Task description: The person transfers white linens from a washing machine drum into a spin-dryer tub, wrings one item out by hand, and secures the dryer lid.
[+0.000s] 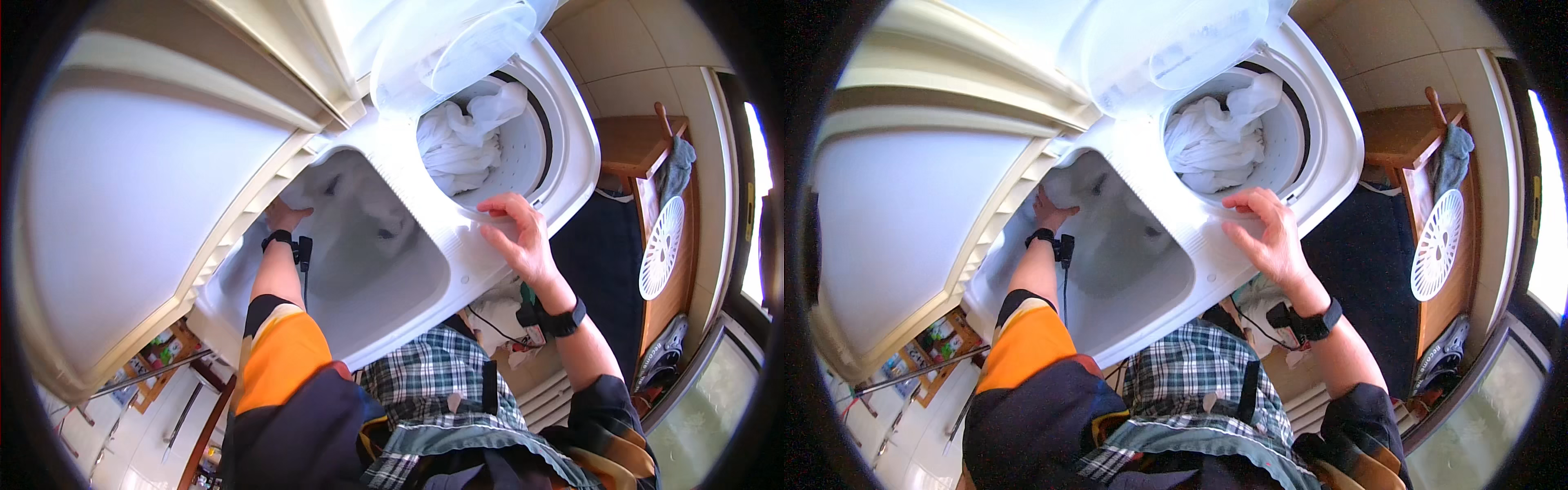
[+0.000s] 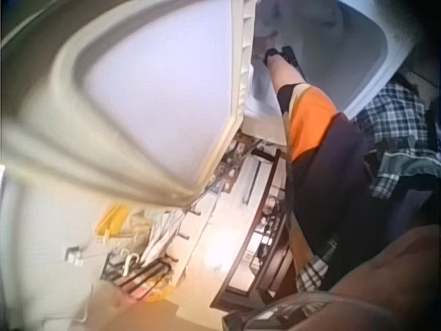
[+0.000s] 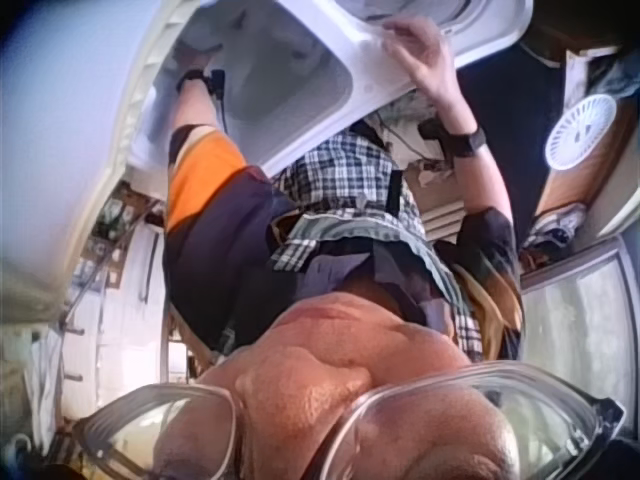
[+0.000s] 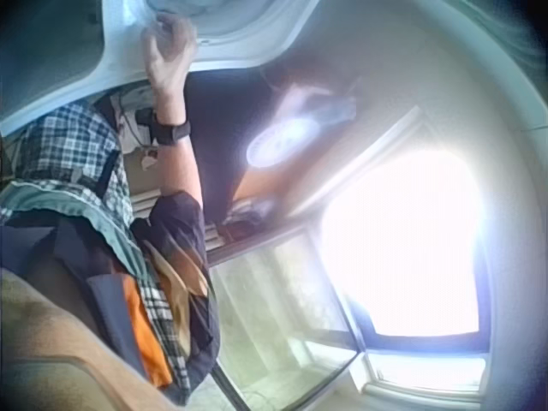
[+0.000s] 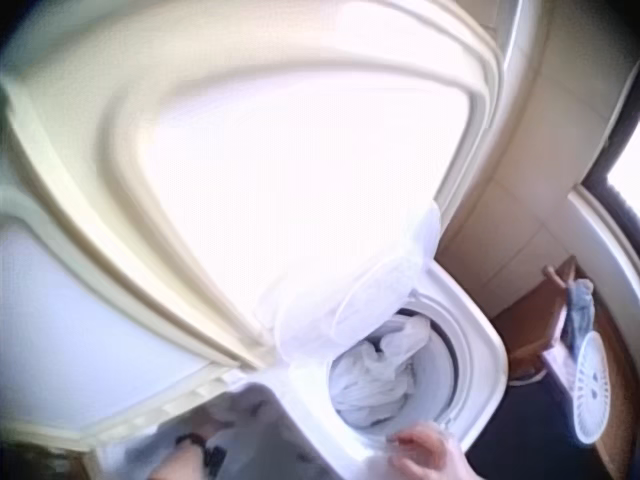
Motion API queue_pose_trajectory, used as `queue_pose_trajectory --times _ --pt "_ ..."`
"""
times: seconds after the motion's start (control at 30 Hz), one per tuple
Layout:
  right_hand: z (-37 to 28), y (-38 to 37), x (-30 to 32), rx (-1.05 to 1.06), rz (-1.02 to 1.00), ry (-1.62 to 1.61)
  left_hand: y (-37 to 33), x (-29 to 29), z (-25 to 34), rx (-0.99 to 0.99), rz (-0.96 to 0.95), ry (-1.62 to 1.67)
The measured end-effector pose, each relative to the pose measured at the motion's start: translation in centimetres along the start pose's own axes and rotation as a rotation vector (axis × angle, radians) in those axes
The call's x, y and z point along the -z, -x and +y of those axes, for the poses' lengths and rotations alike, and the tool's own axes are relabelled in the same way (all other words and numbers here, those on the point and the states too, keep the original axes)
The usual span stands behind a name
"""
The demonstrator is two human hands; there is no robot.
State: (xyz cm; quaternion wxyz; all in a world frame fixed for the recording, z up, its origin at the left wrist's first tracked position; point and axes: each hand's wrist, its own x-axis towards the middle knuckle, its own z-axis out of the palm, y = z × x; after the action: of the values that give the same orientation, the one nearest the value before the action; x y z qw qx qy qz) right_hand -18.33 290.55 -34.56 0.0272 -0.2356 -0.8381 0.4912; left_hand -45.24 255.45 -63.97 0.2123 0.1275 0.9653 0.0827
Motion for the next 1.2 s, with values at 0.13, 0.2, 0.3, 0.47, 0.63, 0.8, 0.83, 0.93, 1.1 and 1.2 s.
queue_pose_trajectory --times 0.13,0.2,0.3,0.47,0.63,0.8,0.83,0.93,1.1,1.2 --pt "-0.1 0.0 -0.1 -0.016 -0.053 -0.022 1.6 -4.3 -1.5 0.118 -0.259 -0.01" --pt "0.0 -0.1 -0.3 -0.003 -0.061 -0.049 3.4 -4.7 -1.4 0.051 -0.511 -0.079" --pt "0.1 -0.3 -0.6 -0.008 -0.062 -0.048 7.9 -2.3 0.0 -0.066 -0.47 0.024" --pt "0.3 0.0 -1.0 -0.069 0.07 -0.275 15.3 13.4 5.7 0.098 -0.369 0.885" --pt "-6.5 0.7 -4.8 0.259 0.059 -0.087 23.1 31.2 10.2 0.063 -0.173 1.103" --pt "-8.3 1.4 -12.1 0.319 -0.134 -0.043 27.9 41.1 14.0 0.031 -0.037 1.325" --pt "-9.1 1.2 -12.8 0.301 -0.174 -0.019 28.4 41.7 14.1 0.041 -0.011 1.395" --pt "-11.7 0.0 -13.7 0.325 -0.459 -0.737 28.6 41.1 15.0 0.128 0.015 1.655" --pt "-9.9 -1.2 -15.6 0.022 -0.659 -1.275 27.2 37.6 16.4 0.13 -0.161 1.865" --pt "-11.4 -2.1 -15.0 -0.603 -0.599 -2.015 26.1 33.6 14.7 0.229 -0.398 1.875"
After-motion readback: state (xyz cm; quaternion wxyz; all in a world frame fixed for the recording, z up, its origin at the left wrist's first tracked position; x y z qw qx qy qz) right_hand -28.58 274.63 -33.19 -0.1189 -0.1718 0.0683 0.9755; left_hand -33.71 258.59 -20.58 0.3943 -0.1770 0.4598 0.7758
